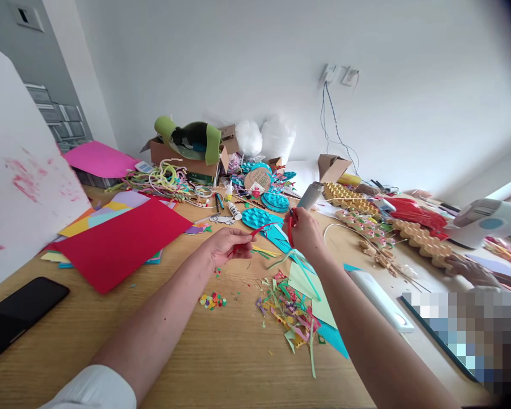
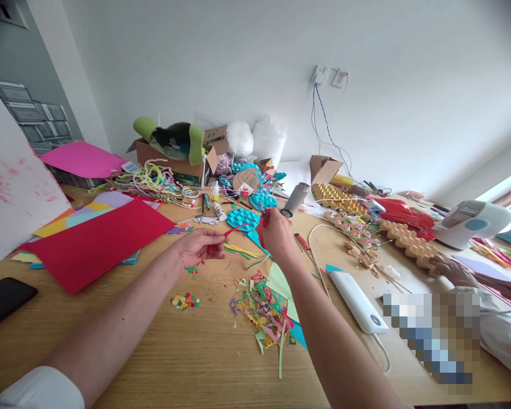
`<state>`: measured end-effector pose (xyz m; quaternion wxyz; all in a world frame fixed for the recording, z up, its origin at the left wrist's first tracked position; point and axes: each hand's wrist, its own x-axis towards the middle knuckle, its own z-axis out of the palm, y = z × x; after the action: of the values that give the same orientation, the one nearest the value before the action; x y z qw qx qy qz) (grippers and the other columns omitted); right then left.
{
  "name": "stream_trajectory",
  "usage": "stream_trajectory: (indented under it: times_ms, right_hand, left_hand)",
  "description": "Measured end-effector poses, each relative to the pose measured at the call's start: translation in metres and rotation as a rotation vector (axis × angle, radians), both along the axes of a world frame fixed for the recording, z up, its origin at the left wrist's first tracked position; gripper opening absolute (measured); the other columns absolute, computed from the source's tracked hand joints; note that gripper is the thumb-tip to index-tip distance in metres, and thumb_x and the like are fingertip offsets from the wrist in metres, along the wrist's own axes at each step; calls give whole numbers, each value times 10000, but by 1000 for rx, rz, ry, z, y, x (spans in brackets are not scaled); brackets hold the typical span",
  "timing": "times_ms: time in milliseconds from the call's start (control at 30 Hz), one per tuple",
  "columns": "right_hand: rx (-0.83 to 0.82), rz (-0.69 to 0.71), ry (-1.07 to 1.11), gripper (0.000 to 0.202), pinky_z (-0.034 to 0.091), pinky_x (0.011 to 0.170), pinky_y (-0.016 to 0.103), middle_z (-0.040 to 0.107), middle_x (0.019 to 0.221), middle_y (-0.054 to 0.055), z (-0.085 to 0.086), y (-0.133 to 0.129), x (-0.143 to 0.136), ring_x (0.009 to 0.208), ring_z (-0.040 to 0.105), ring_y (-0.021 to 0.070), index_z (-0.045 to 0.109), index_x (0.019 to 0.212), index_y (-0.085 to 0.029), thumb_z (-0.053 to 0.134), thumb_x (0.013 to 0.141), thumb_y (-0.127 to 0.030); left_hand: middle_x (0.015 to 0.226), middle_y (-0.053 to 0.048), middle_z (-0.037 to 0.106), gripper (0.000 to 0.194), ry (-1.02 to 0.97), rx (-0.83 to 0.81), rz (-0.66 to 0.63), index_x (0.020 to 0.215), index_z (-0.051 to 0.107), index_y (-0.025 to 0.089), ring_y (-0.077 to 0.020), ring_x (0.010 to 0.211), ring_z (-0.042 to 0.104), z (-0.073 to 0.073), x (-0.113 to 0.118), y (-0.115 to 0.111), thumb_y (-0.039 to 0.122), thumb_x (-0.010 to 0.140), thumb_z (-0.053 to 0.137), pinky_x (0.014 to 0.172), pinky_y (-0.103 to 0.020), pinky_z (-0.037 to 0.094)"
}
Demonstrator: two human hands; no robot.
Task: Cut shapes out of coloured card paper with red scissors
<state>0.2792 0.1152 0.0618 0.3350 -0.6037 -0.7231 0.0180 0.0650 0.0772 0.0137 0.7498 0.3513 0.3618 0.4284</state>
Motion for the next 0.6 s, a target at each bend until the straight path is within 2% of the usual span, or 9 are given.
stream_trajectory:
  times_ms: [67,100,167,267,333,400,467,600]
  right_hand:
    - [-5,66,123,96,468,691,385,678,836,97,12,-5,8,785,642,279,511,796,-213,581,744,-254]
    - [-5,152,196,153,480,702,382,683,889,100,20,-9,11,809,646,271,516,812,-210,614,745,-307]
    - [-141,406,280,239,495,722,366,686,944,106,36,-19,9,862,652,264,515,802,-212,659,744,-394]
    - [-391,650,184,322,494,735,333,691,910,83,52,-32,-8,891,646,256,551,780,-213,712,712,-483]
    - [-545,767,77,350,482,661,298,685,843,55,53,-34,-21,796,634,222,565,753,-208,744,676,-498]
    - [-646,782,-13,363,430,556,261,640,699,9,48,-31,-29,646,579,166,570,722,-196,762,649,-496]
    - [-699,737,-47,360,365,492,242,575,601,-29,41,-25,-30,550,503,125,562,689,-188,759,646,-487]
    - [-757,696,-11,324,341,494,245,609,626,-17,32,-15,-21,547,481,115,568,674,-180,728,684,-461]
  left_hand:
    - [585,-39,669,172,81,101,-33,732,698,86,-119,506,629,3,-4,-1,216,667,788,611,-268,538]
    - [589,-47,675,228,124,152,-58,718,694,88,-125,513,633,6,-5,-2,261,631,815,602,-264,529]
    - [603,-68,688,317,194,236,-121,714,693,89,-143,540,646,12,-6,-6,341,585,836,609,-274,522]
    - [627,-96,703,370,254,316,-213,706,690,89,-172,570,662,21,-6,-11,411,582,822,629,-306,522]
    - [630,-107,706,374,280,338,-255,704,686,90,-184,575,668,25,-7,-14,422,590,814,637,-323,522]
    - [627,-114,708,374,294,334,-273,703,680,91,-192,577,674,26,-9,-15,418,587,817,645,-332,524]
    - [624,-117,710,377,296,320,-262,702,673,93,-199,581,681,27,-12,-14,416,580,823,650,-338,527]
    - [629,-111,717,392,298,294,-220,711,674,97,-205,592,690,25,-17,-11,429,572,828,647,-334,533]
